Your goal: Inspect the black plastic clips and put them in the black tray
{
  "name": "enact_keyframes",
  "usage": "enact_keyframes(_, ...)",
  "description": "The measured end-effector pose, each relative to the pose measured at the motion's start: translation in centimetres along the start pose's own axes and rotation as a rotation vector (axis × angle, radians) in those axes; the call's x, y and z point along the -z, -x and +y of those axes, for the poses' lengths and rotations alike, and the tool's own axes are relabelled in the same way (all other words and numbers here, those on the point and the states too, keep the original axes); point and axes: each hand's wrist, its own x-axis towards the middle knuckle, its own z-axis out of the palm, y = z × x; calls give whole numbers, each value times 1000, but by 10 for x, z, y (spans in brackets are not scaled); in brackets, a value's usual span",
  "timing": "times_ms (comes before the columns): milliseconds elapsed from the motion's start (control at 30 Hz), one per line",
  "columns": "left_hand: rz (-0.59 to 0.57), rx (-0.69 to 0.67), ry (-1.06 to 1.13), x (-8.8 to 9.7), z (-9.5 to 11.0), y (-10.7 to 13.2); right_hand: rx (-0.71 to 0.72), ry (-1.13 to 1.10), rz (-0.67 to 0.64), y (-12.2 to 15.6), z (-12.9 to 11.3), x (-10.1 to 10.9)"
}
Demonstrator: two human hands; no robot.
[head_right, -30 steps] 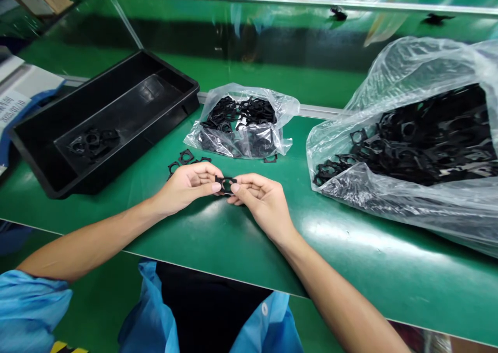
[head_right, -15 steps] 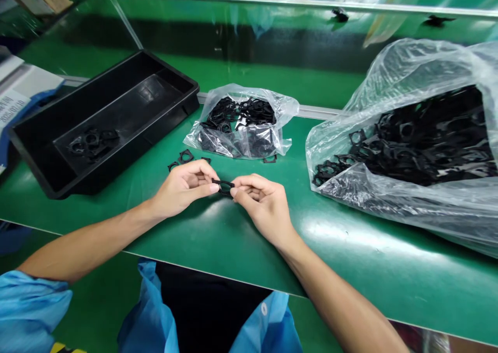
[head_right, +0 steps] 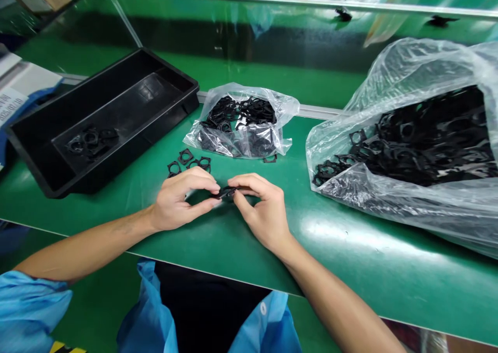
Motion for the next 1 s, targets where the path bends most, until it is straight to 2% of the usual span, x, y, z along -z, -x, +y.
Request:
enact_keyframes(100, -23, 3, -36, 1, -3, 0, 42, 17, 14, 0, -3, 1)
enact_keyframes(267, -50, 99, -80, 1, -9, -1, 220, 91, 25, 1, -10, 1)
enact_keyframes(400, -74, 72, -58, -2, -12, 0, 318, 126, 9, 5, -11, -2)
enact_keyframes(533, -69, 74, -47, -3, -13, 1, 357, 182, 27, 5, -8, -2)
enact_keyframes(733, 42, 123, 13, -4, -12, -3, 278, 229, 32, 0, -9, 4)
enact_keyframes(833, 83, 270, 145, -8, -15, -5, 222, 191, 46, -3, -7, 5)
enact_keyframes(900, 70, 382, 238, -9, -19, -7, 174, 160, 53, -6, -4, 6)
enact_keyframes(1000, 31, 462, 308, -8, -25, -9, 120, 124, 43, -11, 1, 6)
